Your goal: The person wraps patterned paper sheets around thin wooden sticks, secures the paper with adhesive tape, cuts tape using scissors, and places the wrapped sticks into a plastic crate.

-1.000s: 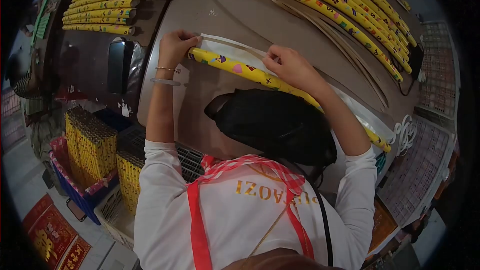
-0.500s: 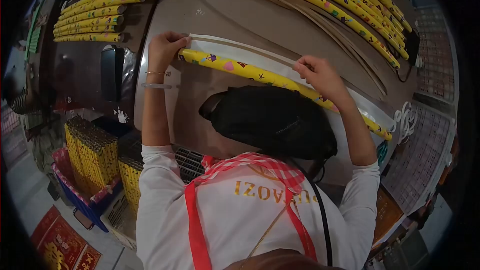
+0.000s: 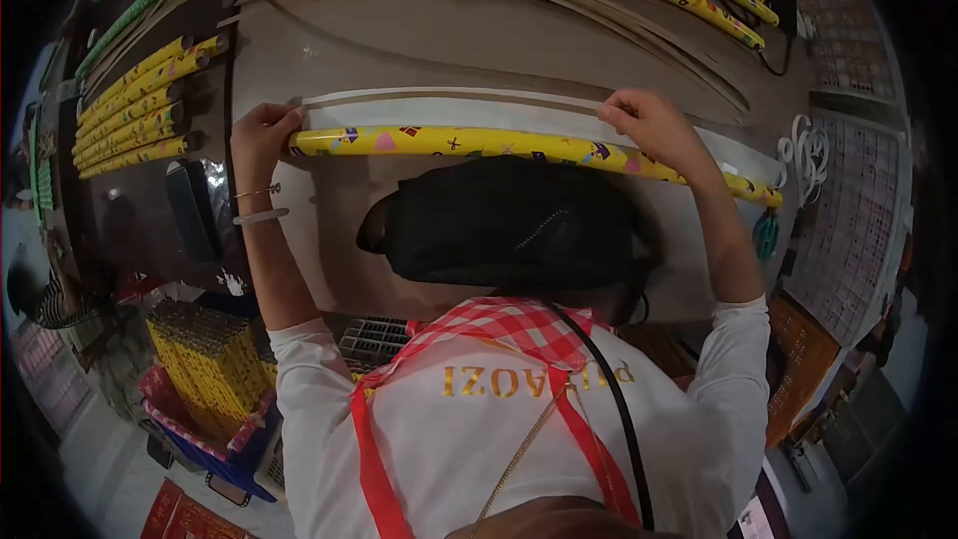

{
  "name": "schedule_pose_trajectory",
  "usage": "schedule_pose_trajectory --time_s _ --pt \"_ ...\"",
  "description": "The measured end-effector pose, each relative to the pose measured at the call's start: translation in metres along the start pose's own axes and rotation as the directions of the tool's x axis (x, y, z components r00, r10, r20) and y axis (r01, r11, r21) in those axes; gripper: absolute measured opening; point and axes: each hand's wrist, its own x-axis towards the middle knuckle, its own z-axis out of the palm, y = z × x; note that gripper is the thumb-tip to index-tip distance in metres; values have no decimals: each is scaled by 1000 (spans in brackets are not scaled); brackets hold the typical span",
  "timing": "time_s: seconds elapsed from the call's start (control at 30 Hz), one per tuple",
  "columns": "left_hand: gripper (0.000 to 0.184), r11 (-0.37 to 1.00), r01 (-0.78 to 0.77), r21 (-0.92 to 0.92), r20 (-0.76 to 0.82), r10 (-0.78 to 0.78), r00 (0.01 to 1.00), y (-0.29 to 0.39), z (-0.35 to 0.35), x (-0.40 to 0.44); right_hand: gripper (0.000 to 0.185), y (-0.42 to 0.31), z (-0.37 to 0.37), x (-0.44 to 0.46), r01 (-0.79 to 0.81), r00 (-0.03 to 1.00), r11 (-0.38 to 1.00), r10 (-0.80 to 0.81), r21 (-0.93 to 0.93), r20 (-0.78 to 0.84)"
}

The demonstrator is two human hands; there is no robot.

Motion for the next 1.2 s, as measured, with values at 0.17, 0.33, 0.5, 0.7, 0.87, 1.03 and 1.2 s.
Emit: schedule_pose_trajectory --time_s 0.17,0.33,0.5,0.7,0.87,1.03,1.2 --pt "28 995 -35 92 -11 36 999 -2 -2 5 28 12 -9 -7 -41 998 999 41 15 -45" --pt "30 997 15 80 4 -15 1000 10 -2 -1 29 31 -10 -12 48 995 999 -46 20 -89" --pt "29 998 8 66 9 -9 1000 -2 -2 4 30 31 -12 -14 31 997 999 -30 16 -65" --pt "29 999 20 37 29 -21 999 8 -2 0 33 32 -13 -11 54 996 998 -57 -45 -68" --pt "31 998 31 61 49 -34 998 8 -4 2 35 34 -13 -10 79 993 994 -85 -70 -86" --pt "31 999 19 50 72 -22 997 8 -5 3 36 31 -14 -10 36 993 991 -51 -132 -110" --pt "31 999 23 34 91 -26 996 7 -6 4 35 30 -14 -9 -1 994 993 -12 -120 -107"
